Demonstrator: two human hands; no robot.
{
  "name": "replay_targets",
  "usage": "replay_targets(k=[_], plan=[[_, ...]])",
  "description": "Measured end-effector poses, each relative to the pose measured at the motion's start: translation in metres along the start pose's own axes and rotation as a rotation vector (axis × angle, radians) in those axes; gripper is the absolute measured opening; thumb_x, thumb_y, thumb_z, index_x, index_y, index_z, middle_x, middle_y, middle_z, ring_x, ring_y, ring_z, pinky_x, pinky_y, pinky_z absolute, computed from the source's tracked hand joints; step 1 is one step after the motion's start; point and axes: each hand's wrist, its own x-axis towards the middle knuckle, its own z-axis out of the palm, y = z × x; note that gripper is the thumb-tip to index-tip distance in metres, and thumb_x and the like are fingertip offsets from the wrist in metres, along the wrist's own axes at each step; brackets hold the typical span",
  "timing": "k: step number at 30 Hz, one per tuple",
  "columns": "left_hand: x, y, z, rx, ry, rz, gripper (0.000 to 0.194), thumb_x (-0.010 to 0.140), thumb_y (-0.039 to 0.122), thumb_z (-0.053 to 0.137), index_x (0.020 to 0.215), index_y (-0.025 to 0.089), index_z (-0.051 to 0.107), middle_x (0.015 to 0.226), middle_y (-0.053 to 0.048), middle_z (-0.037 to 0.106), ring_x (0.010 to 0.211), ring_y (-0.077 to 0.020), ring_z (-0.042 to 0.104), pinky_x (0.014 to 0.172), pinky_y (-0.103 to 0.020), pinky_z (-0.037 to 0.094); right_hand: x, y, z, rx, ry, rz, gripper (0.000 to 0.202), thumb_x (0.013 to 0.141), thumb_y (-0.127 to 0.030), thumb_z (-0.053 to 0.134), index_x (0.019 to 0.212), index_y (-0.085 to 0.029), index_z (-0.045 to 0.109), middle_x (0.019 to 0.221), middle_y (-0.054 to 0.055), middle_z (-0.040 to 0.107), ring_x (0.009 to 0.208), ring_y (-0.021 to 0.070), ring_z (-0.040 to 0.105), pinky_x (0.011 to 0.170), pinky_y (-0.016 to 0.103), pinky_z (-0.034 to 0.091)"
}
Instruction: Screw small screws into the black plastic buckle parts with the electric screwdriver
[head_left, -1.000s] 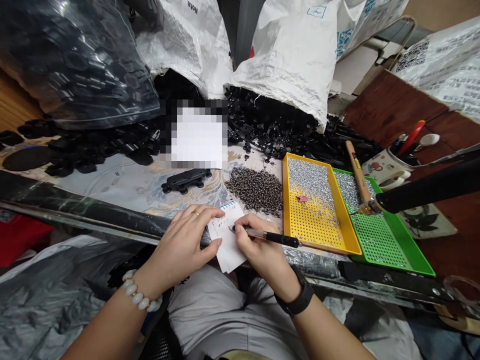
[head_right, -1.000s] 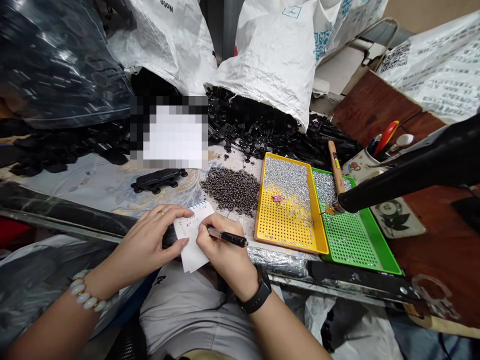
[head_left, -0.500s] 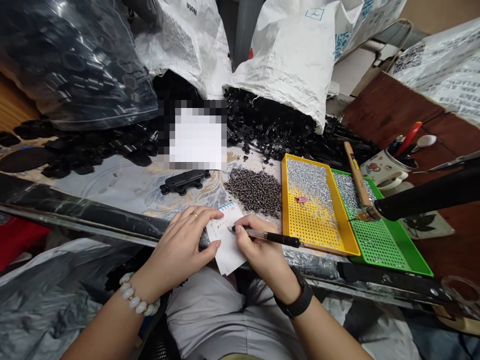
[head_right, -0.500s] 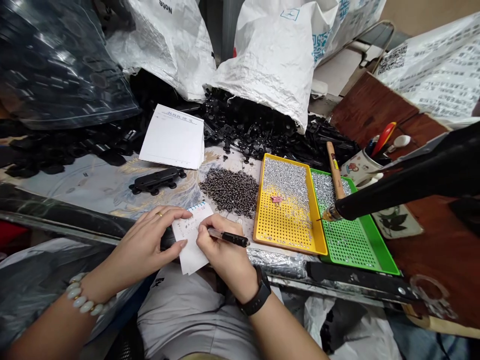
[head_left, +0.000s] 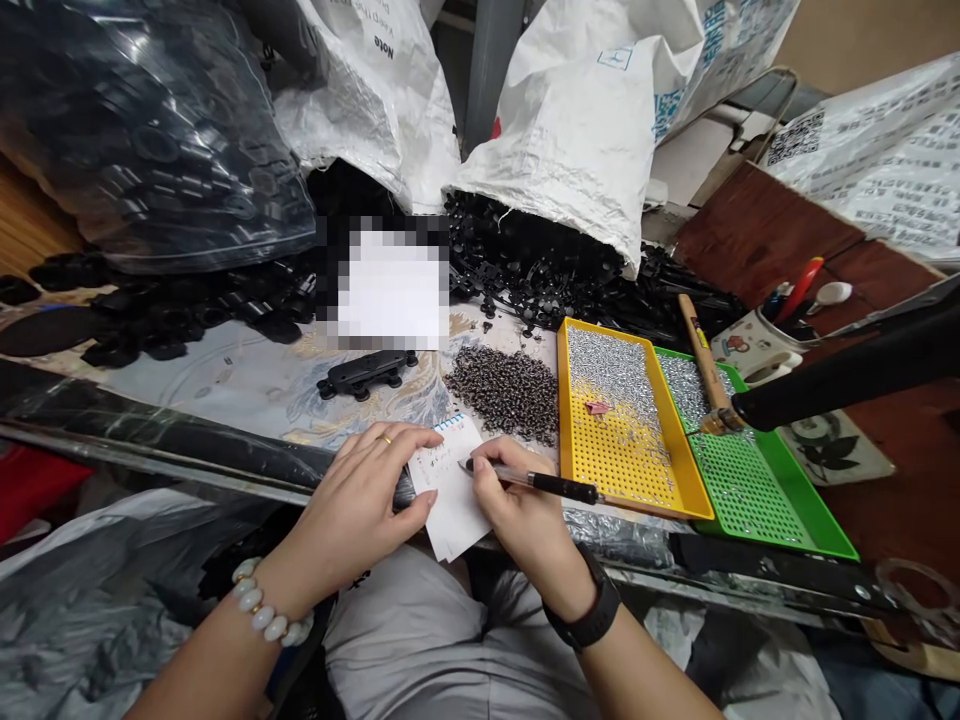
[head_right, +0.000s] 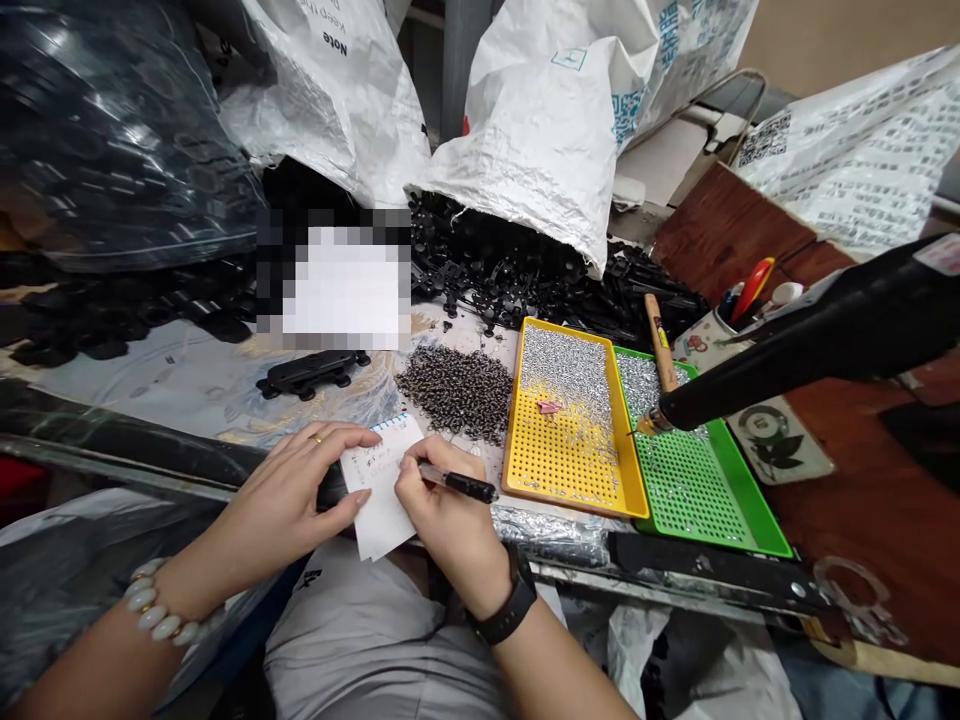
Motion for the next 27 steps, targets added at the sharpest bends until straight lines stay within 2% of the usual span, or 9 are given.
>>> replay_targets(k=[8, 16, 21, 27], plan=[[-0.0002, 0.0022, -0.0006, -0.004, -0.032, -0.012, 0.037, 0.077, 0.024, 0.053, 0.114, 0.025, 0.045, 0.112, -0.004, 0.055, 0.112, -0.0234, 0.045, 0.092, -0.039, 0.036, -0.0002, -0.0010, -0.0008, -0.028, -0.011, -0.001, 0.016, 0.080, -0.019, 0.047, 0.066, -0.017, 0.056, 0.059, -0.002, 0.055, 0.055, 0.0106, 0.050, 0.054, 0.021, 0.037], [0.0000, 0.0009, -0.0006, -0.003, -0.020, 0.001, 0.037, 0.077, 0.024, 0.053, 0.113, 0.025, 0.046, 0.112, -0.004, 0.056, 0.110, -0.0235, 0.046, 0.090, -0.039, 0.037, -0.0016, -0.0001, -0.0003, -0.041, -0.013, -0.015, 0.017, 0.081, -0.019, 0.048, 0.066, -0.018, 0.054, 0.058, -0.003, 0.052, 0.055, 0.0104, 0.048, 0.054, 0.022, 0.036], [-0.0001, 0.0010, -0.0006, 0.002, -0.025, 0.008, 0.037, 0.077, 0.025, 0.052, 0.113, 0.024, 0.046, 0.112, -0.004, 0.057, 0.112, -0.0241, 0.046, 0.091, -0.039, 0.037, -0.0017, -0.0002, -0.0011, -0.034, -0.009, 0.008, 0.017, 0.083, -0.022, 0.047, 0.070, -0.017, 0.057, 0.064, -0.001, 0.058, 0.060, 0.0117, 0.052, 0.058, 0.023, 0.038], [-0.0003, 0.0015, -0.0006, -0.012, -0.008, 0.006, 0.036, 0.077, 0.025, 0.052, 0.112, 0.025, 0.047, 0.111, -0.005, 0.057, 0.111, -0.0245, 0.047, 0.091, -0.039, 0.038, -0.0024, -0.0004, -0.0012, -0.038, -0.016, -0.022, 0.018, 0.083, -0.022, 0.048, 0.068, -0.018, 0.057, 0.061, -0.001, 0.056, 0.058, 0.0114, 0.052, 0.056, 0.022, 0.038]])
